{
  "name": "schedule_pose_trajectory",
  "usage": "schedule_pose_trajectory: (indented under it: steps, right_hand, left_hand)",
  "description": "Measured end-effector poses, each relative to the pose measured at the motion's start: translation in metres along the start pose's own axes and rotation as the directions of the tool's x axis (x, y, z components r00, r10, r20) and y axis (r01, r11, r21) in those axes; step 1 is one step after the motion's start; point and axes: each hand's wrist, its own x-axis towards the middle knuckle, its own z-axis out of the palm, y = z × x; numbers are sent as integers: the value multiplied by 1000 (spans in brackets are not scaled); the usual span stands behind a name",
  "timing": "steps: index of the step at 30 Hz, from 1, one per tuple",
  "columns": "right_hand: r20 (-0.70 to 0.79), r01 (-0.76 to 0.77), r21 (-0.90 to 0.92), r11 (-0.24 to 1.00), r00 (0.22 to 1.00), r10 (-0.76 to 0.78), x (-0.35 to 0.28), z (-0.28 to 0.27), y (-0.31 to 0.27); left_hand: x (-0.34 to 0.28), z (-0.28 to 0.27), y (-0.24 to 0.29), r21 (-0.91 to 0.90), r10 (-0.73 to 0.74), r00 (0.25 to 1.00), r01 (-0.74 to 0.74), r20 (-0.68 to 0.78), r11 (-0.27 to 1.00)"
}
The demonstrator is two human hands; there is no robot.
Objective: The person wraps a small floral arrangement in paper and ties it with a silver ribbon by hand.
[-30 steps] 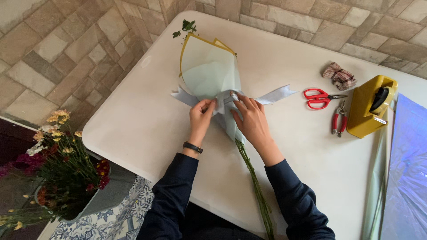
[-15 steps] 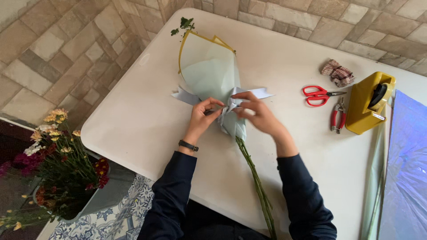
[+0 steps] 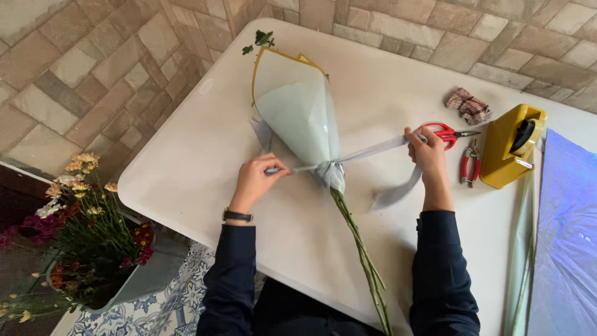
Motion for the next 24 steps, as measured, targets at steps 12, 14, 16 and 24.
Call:
schedule_pose_trajectory:
  steps: [12, 14, 16, 24]
  right_hand:
    - [-23, 53, -878, 475, 988, -152, 13, -16, 43]
    - [-39, 49, -886, 460, 983, -181, 11, -14, 40]
    - [-53, 50, -894, 444, 975, -216, 10, -12, 38]
    - [244, 561, -730, 389, 747, -619, -71, 37, -43]
  left_hand:
    - [-20, -11, 0, 151, -128, 984, 108, 127, 983]
    - [-19, -8, -4, 160, -129, 983, 107, 130, 981]
    - [-19, -8, -5, 168, -129, 984, 107, 126, 980]
    - [-21, 10, -31, 422, -53, 991, -2, 119, 907]
